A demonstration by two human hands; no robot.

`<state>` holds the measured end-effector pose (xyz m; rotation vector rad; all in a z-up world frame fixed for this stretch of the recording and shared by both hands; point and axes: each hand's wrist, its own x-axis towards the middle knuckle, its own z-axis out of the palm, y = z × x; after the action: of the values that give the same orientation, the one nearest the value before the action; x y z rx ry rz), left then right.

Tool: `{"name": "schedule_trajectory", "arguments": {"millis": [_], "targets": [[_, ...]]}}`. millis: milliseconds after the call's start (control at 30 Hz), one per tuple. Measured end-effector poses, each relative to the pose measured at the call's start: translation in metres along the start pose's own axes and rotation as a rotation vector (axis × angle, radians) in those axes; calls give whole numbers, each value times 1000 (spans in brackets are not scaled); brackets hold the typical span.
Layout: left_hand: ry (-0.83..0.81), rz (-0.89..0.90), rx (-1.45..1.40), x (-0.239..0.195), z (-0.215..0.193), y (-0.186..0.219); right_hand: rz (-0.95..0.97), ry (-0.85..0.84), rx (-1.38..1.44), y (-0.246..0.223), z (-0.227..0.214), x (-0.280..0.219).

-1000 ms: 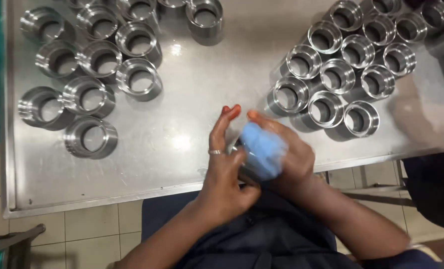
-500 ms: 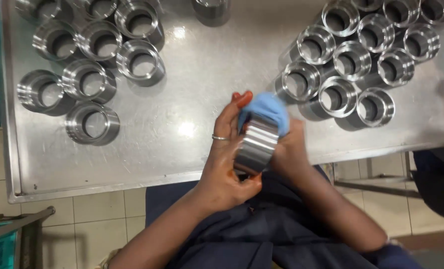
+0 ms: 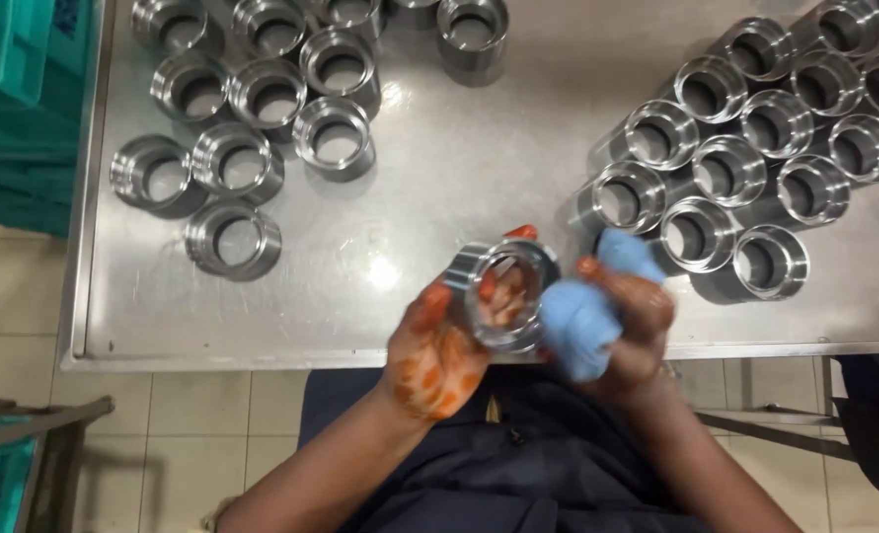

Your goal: Cleaning circular metal parts using a blue cloth.

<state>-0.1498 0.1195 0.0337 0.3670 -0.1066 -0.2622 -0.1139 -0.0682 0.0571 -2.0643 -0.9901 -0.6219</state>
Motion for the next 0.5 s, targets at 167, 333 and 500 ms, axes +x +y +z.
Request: {"name": "schedule_trajectory", "arguments": {"millis": [167, 333, 500], "targets": [[-18, -157, 235, 4, 27, -19, 308, 63, 305, 0, 5, -27], [-40, 478, 1987, 5, 30, -20, 1290, 141, 1443, 34, 11, -64], [-306, 600, 2143, 4, 30, -7, 1321, 130, 1536, 31, -1, -50]]}}
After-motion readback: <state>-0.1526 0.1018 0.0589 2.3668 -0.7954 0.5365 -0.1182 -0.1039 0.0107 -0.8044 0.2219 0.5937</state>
